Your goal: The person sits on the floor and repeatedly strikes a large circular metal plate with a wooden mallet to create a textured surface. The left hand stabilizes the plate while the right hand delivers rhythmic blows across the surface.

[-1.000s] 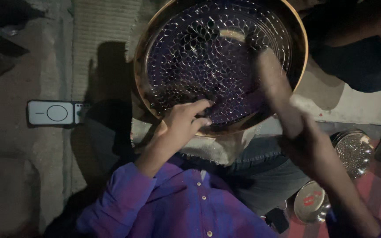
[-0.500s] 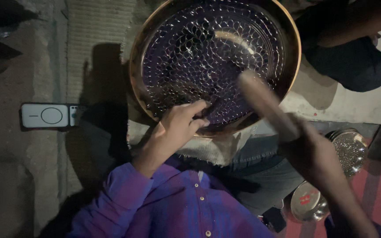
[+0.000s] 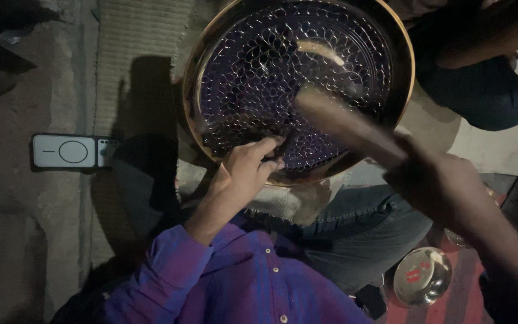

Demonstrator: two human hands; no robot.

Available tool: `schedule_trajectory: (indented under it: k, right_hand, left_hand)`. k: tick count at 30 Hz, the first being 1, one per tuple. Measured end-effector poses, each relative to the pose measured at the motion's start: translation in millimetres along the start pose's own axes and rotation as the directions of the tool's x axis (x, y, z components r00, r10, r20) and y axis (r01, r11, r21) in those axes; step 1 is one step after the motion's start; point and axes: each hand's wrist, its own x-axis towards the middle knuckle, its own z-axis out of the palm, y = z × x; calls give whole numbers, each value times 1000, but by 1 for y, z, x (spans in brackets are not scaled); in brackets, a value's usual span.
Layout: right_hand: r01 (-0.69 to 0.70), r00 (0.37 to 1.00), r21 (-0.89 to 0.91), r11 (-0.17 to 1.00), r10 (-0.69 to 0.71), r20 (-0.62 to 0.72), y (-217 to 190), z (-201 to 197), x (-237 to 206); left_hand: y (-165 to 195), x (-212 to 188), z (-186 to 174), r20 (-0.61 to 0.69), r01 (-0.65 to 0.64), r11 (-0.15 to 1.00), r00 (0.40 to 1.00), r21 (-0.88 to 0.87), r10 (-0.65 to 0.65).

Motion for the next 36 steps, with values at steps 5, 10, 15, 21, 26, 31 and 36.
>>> schedule_trajectory:
  k: [5, 10, 15, 21, 26, 31, 36]
  right_hand:
    - [-167, 971, -294, 941, 208, 117, -2, -8, 4]
    - [-36, 999, -167, 985, 35, -6, 0, -11, 1]
    - [16, 996, 73, 997, -9, -91, 8, 3, 4]
    - [7, 997, 109, 994, 1, -75, 23, 17, 7]
    - [83, 976, 92, 992, -62, -208, 20, 18, 6]
    - [-170, 985, 110, 979, 169, 14, 10, 6, 4]
    - [-49, 999, -286, 957, 44, -26, 5, 2, 5]
  left_hand:
    - [12, -4, -3, -35, 63, 998, 997, -4, -63]
    - [18, -7, -3, -66, 130, 989, 989, -66, -134]
    - [15, -5, -3, -57, 64, 998, 996, 14, -63]
    - [15, -1, -2, 78, 256, 966, 963, 40, -259]
    - [15, -3, 2, -34, 174, 982, 984, 67, -172]
    - [13, -5, 2, -94, 114, 992, 989, -50, -118]
    - [14, -6, -2, -83, 181, 983, 980, -31, -183]
